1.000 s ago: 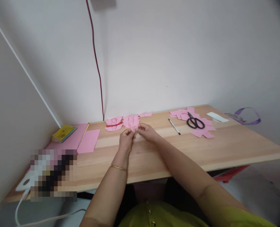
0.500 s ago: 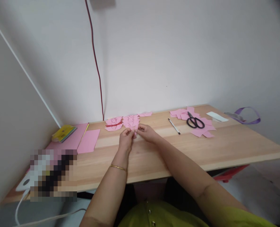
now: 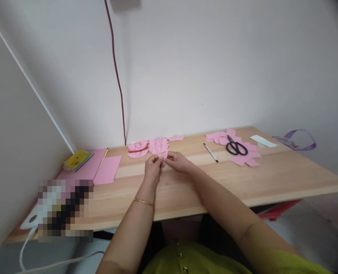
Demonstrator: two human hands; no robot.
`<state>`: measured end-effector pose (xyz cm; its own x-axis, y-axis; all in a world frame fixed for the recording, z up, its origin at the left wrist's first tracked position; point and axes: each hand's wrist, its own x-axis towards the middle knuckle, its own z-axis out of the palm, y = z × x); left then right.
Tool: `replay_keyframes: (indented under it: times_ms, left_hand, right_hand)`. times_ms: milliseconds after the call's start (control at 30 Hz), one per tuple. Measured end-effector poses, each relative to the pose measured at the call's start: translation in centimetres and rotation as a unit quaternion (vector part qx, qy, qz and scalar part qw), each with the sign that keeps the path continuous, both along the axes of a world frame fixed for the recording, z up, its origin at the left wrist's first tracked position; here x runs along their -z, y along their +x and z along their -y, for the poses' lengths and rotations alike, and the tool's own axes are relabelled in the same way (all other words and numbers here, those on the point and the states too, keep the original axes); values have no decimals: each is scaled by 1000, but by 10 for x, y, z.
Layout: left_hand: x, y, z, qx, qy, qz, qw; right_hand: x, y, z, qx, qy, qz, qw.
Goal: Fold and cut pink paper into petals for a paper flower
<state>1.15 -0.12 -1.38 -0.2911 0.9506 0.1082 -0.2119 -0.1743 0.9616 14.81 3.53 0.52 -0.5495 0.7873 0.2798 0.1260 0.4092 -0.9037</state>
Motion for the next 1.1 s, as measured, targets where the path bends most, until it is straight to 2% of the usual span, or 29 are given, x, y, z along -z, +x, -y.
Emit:
replay_keyframes:
  times_ms: [133,667,767,867,967,1100]
  left_hand:
    - [1,-1,-1,-41,5,0,999]
    - [-7,-1,1,-88,4,47,995]
    - [-8,-1,0,-72,-8,78,994]
    - [-7,-1,0,-23,-26,88,995]
    - [-5,0,1,15,-23,39,999]
    - [-4,0,2,5,-22,-12,1000]
  right_hand:
    - [-1,1,1,4,41,41,998]
    - [0,-1,3,-8,57,55,997]
    - [1,-1,2,-3,50,60,997]
    - [3,-1,0,23,48,60,997]
    - [6,-2,-3,41,53,55,996]
    - [8,-2,-5,36,63,55,996]
